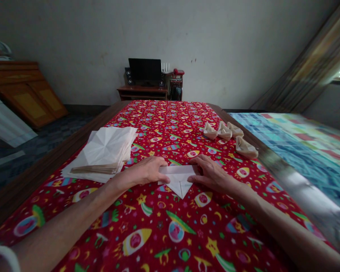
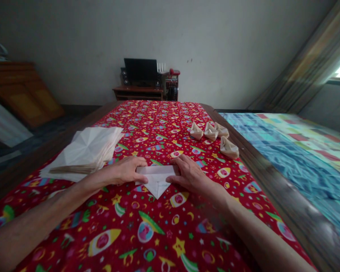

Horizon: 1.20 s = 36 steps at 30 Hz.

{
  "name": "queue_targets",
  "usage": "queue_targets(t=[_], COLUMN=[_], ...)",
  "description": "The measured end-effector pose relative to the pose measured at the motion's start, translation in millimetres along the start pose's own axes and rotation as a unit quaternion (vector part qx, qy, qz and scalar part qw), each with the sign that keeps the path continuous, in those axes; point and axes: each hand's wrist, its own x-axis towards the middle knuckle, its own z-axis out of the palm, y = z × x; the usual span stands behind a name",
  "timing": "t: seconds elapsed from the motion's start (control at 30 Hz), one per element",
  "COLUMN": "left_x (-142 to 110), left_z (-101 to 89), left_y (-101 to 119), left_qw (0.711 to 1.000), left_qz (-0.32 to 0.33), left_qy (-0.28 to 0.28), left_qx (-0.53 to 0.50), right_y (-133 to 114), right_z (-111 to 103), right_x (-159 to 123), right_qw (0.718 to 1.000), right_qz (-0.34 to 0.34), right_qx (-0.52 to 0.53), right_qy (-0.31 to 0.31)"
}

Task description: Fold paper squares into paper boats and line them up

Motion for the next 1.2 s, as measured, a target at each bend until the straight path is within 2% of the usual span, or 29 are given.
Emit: queue_targets(t=[0.1,0.17,0.27,0.33,0.4,0.47,0.5,0.6,0.67,0.77,0.87,1.03,1.2], left_x=[-1,-2,-2,-3,-7,-11,-13,-16,-17,-21,-26,-32,-29], left_z=[4.4,7.2,7.6,4.5,-0.3,-4.1,-4.6,1.0,8.7,18.5,22.4,28.7,36.9], left_y=[-2,-2,0,3,8,12,12,11,8,9,14,16,6], left_qw=[0.999,0.996,0.991,0.976,0.947,0.918,0.907,0.900,0.911,0.925,0.936,0.950,0.962], left_qz=[-0.007,-0.022,0.009,0.063,0.114,0.155,0.168,0.169,0.168,0.192,0.183,0.166,0.148], left_qy=[0.016,0.035,0.104,0.197,0.299,0.361,0.376,0.366,0.314,0.216,0.173,0.171,0.216], left_qx=[-0.043,-0.074,-0.079,-0.062,-0.022,0.049,0.085,0.166,0.207,0.245,0.245,0.203,0.074], right_y=[1,0,-2,-6,-12,-18,-20,-21,-19,-16,-16,-11,-2], right_z=[2,3,0,-7,-15,-21,-22,-16,-8,1,2,0,2], right_x=[2,2,1,0,-1,-2,-3,-5,-7,-10,-14,-23,-28], right_qw=[0.999,0.995,0.991,0.995,0.989,0.976,0.970,0.952,0.948,0.948,0.956,0.980,0.989], right_qz=[0.017,0.053,0.080,0.035,-0.028,-0.067,-0.087,-0.138,-0.163,-0.179,-0.169,-0.147,-0.143], right_qx=[0.041,0.078,0.103,0.092,0.063,0.002,-0.043,-0.174,-0.219,-0.239,-0.229,-0.136,-0.015], right_qy=[-0.003,-0.016,-0.018,0.034,0.130,0.207,0.224,0.211,0.167,0.110,0.072,0.019,0.045])
